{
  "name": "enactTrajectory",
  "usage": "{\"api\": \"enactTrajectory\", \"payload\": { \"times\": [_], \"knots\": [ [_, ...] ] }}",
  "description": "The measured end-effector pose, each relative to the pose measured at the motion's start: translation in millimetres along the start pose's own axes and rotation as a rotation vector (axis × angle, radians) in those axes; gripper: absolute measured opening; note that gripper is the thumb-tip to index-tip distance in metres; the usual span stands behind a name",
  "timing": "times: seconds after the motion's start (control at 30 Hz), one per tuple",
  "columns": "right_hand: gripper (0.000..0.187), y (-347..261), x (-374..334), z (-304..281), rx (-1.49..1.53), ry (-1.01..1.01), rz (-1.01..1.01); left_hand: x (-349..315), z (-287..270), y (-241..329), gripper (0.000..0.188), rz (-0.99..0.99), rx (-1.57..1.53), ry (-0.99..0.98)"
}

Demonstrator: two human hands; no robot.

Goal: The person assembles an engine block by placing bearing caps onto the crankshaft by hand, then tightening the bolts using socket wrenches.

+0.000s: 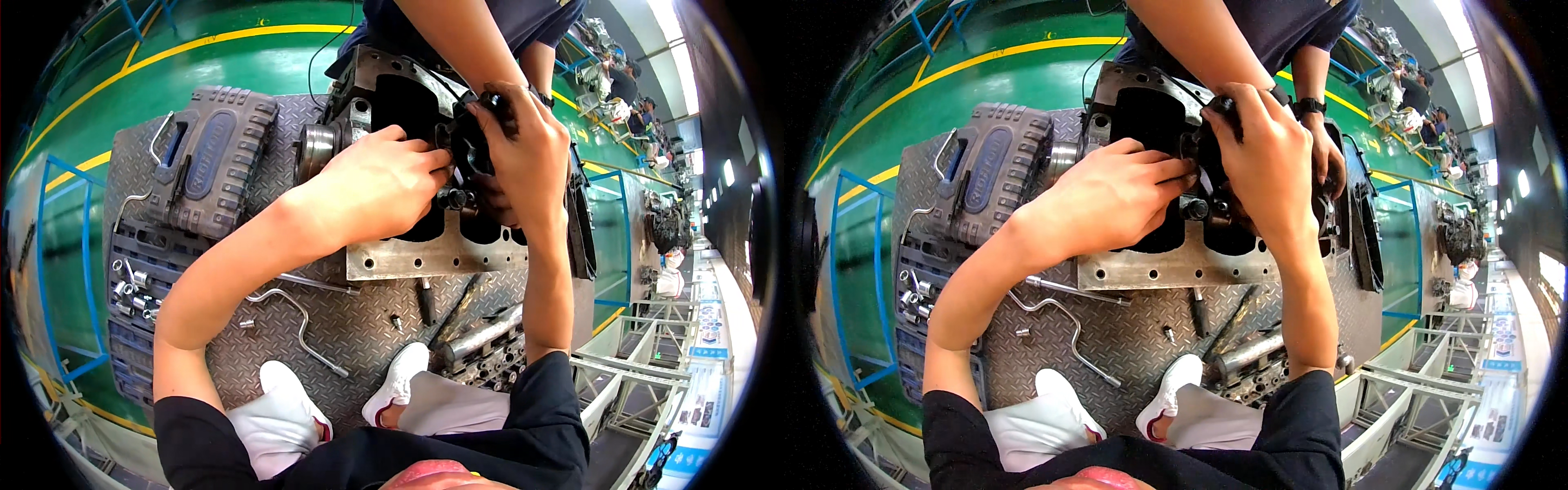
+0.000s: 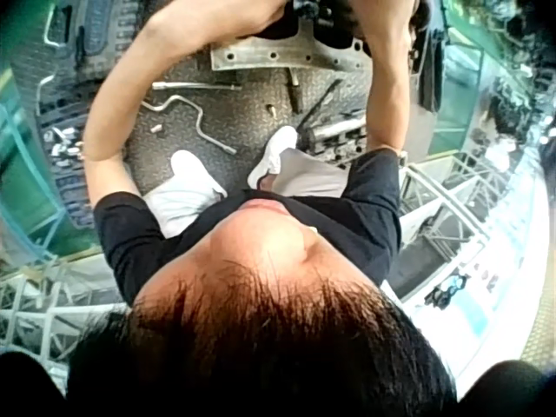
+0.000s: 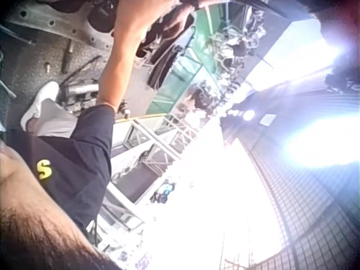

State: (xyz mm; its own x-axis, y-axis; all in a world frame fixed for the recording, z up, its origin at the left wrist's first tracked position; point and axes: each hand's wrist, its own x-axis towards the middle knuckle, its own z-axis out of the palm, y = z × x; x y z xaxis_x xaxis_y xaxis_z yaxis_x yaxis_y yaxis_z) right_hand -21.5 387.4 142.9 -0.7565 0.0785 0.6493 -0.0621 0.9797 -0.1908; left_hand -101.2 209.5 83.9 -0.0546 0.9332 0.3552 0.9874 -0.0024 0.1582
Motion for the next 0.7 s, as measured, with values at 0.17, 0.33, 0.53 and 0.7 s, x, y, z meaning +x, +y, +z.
{"api": "enactTrajectory", "payload": {
  "times": [0.17,0.33,0.53,0.7],
  "knots": [
    [0.03,2.1,-2.0,0.9,-0.015,0.016,0.019,-0.9,-0.6,1.0,0.038,0.006,0.035,-0.024],
    [0.028,7.9,0.3,1.9,0.013,0.002,0.031,-1.4,2.9,-0.3,0.038,0.001,0.014,0.013],
    [0.024,5.4,14.6,-29.9,0.182,0.105,0.229,-0.9,1.6,-0.7,0.04,0.003,0.025,0.013],
    [0.023,2.7,14.1,-31.5,0.297,0.128,0.248,-6.0,4.5,-2.0,0.043,-0.005,0.011,0.045]
  ]
}}
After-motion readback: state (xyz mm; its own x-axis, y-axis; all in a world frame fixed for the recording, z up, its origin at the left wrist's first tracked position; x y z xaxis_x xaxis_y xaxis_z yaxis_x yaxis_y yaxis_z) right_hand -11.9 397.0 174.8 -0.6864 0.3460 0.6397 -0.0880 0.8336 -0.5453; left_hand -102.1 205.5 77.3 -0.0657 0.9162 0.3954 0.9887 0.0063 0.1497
